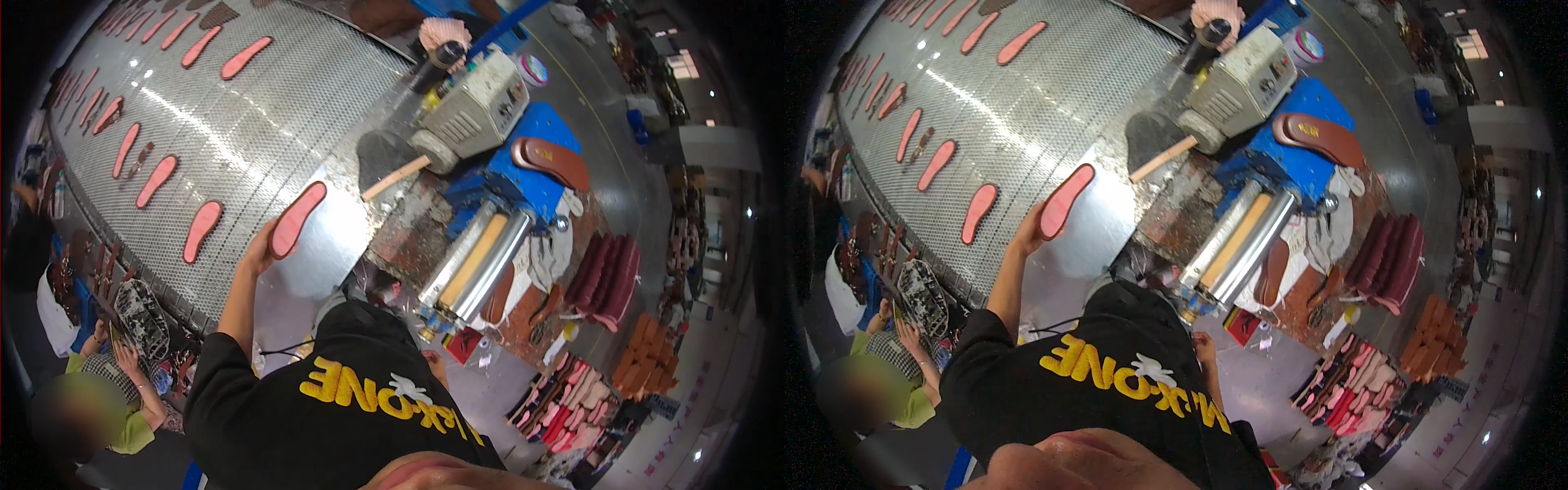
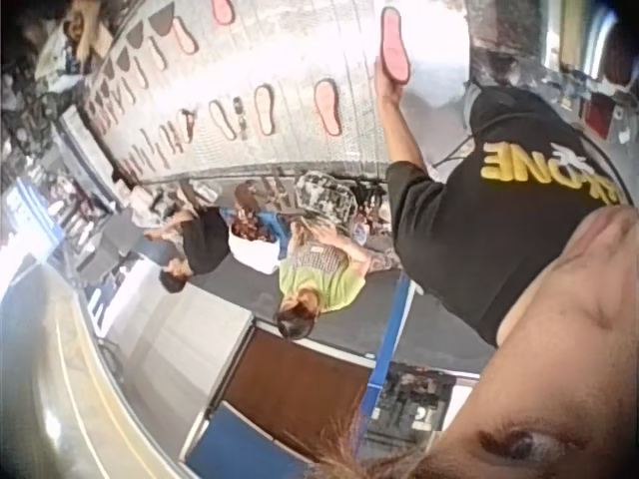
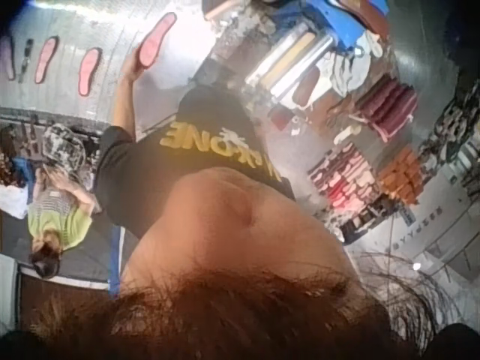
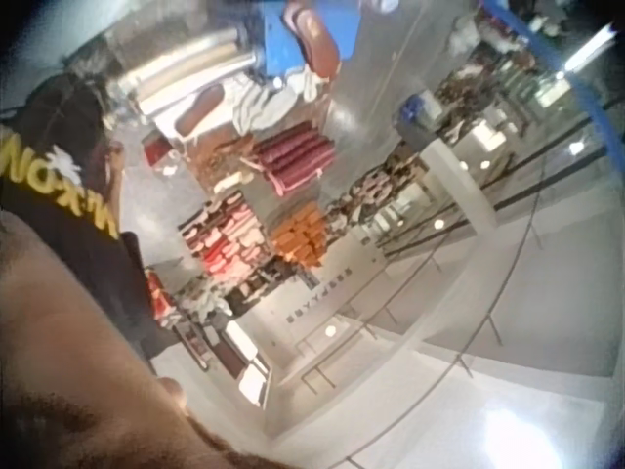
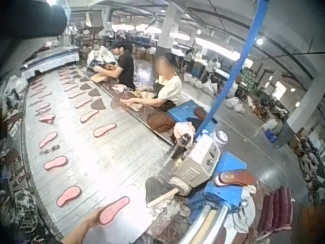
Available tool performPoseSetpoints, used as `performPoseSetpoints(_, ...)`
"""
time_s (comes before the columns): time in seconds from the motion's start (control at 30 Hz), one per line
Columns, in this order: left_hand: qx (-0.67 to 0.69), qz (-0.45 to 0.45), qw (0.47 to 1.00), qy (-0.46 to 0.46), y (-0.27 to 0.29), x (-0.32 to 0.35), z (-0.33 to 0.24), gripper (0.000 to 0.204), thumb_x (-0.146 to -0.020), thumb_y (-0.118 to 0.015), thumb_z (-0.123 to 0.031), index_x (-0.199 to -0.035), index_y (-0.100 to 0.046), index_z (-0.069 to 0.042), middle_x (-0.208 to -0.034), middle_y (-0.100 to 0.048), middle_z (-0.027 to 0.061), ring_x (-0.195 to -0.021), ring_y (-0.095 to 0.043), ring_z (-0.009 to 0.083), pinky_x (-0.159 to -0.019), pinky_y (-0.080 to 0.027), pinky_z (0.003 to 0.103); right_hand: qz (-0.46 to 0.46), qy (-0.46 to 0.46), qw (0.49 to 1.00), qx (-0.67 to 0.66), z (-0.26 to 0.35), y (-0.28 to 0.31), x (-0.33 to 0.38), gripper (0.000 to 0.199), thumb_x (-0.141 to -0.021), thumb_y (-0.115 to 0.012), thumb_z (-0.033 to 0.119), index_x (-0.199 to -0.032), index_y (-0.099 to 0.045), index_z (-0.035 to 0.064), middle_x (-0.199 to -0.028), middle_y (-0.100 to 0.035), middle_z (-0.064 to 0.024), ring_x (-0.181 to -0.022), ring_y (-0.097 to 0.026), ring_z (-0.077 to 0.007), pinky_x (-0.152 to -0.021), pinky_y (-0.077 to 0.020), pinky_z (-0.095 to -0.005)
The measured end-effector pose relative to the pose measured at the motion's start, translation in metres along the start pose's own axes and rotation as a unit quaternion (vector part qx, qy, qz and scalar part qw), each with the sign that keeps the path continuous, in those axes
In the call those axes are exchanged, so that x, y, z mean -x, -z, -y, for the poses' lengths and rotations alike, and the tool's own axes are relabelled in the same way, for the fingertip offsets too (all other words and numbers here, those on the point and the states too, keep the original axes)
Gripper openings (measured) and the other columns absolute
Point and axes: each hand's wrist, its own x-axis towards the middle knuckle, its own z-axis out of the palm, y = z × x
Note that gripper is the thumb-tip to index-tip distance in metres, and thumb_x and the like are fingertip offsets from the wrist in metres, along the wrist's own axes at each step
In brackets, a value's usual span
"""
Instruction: Apply adhesive to shoe soles using a roller machine and then press them onto the shoe bottom.
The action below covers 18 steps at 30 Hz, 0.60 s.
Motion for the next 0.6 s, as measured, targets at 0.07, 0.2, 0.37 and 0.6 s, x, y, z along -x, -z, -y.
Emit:
performPoseSetpoints(0.07,0.123,-0.033,0.991,-0.038,0.030,0.002,-0.009,0.054,-0.091,-0.036,-0.051,-0.124,-0.046,-0.009,-0.113,-0.056,0.0091,-0.103,-0.055,0.0225,-0.087,-0.043,0.044,-0.004,0.043,0.994,0.096,-0.008,0.006,-0.006,0.018,-0.081,-0.050,0.004,-0.097,-0.058,0.0030,-0.072,-0.059,-0.0036,-0.059,-0.052,-0.0106,-0.053,-0.0429,-0.0247)
performPoseSetpoints(0.2,0.202,-0.201,0.952,-0.115,0.129,-0.021,-0.005,0.053,-0.090,-0.035,-0.054,-0.114,-0.050,-0.009,-0.118,-0.054,0.0099,-0.108,-0.052,0.0271,-0.089,-0.040,0.049,0.056,0.047,0.990,0.117,0.028,0.000,-0.003,0.019,-0.083,-0.049,0.004,-0.101,-0.056,0.0032,-0.072,-0.058,-0.0028,-0.058,-0.051,-0.0103,-0.052,-0.0428,-0.0245)
performPoseSetpoints(0.37,0.268,-0.182,0.933,-0.153,0.144,-0.060,-0.034,0.050,-0.092,-0.036,-0.049,-0.108,-0.052,-0.004,-0.112,-0.057,0.0163,-0.104,-0.055,0.0330,-0.088,-0.045,0.050,0.081,-0.101,0.991,0.028,0.053,0.002,0.002,0.026,-0.085,-0.052,0.007,-0.111,-0.053,0.0082,-0.070,-0.056,-0.0008,-0.057,-0.050,-0.0087,-0.048,-0.0401,-0.0234)
performPoseSetpoints(0.6,0.274,-0.155,0.939,-0.136,0.137,-0.124,-0.071,0.045,-0.095,-0.034,-0.041,-0.110,-0.053,-0.004,-0.108,-0.060,0.0149,-0.099,-0.059,0.0309,-0.093,-0.042,0.049,0.012,-0.004,0.990,0.141,0.061,-0.015,0.008,0.016,-0.082,-0.054,0.010,-0.097,-0.058,0.0054,-0.069,-0.054,0.0001,-0.059,-0.048,-0.0110,-0.052,-0.0402,-0.0279)
